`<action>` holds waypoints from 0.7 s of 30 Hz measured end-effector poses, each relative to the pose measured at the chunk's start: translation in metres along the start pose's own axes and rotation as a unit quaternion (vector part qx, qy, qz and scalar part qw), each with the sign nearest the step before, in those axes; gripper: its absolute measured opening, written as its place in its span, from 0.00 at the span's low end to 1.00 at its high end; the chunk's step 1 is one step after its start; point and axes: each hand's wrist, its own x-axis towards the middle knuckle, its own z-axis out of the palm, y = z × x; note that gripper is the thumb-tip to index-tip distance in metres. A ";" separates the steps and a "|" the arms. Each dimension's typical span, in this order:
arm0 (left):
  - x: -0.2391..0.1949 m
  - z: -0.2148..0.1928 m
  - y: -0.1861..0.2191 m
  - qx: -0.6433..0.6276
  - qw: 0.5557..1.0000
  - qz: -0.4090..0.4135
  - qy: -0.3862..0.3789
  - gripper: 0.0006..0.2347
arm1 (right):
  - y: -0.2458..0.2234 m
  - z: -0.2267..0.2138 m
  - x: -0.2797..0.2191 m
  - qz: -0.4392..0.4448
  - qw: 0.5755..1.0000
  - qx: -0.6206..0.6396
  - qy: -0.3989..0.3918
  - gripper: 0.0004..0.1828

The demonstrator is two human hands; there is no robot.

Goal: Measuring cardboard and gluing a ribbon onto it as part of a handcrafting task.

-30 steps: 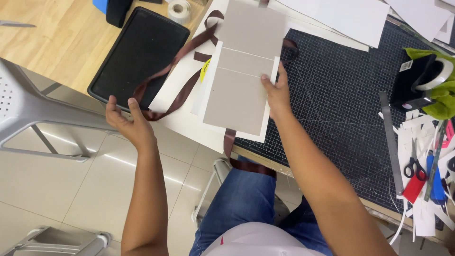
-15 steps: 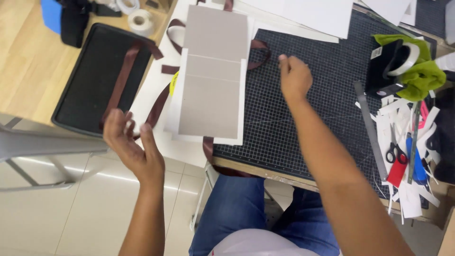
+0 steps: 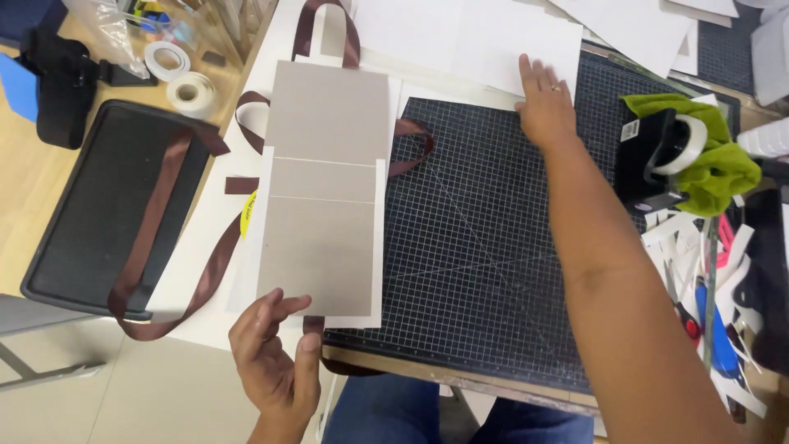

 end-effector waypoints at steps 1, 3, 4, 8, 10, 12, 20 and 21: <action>0.001 0.003 -0.002 -0.004 1.000 0.003 -0.002 0.23 | 0.004 0.000 0.004 -0.011 1.000 -0.004 -0.022 0.41; 0.003 0.012 -0.003 -0.010 1.000 0.006 -0.006 0.23 | 0.014 0.003 0.004 -0.019 0.999 -0.008 -0.045 0.40; 0.004 0.017 -0.001 -0.028 1.000 -0.003 -0.011 0.23 | 0.019 0.006 0.003 -0.057 0.995 -0.082 -0.023 0.46; 0.015 0.040 0.004 -0.048 0.996 0.052 -0.063 0.25 | 0.056 0.036 -0.003 -0.171 0.935 -0.265 0.161 0.43; 0.031 0.053 0.015 -0.023 0.992 0.085 -0.094 0.27 | 0.062 0.018 -0.024 -0.183 0.933 -0.226 0.212 0.39; 0.046 0.066 0.025 0.004 0.986 0.115 -0.123 0.28 | 0.066 -0.006 -0.042 -0.197 0.926 -0.185 0.262 0.36; 0.094 0.108 0.061 0.029 0.964 0.190 -0.184 0.30 | 0.118 -0.181 -0.126 -0.080 0.918 -0.342 0.186 0.32; 0.095 0.109 0.062 0.025 0.963 0.191 -0.187 0.30 | 0.186 -0.155 -0.131 -0.075 0.918 -0.343 0.185 0.32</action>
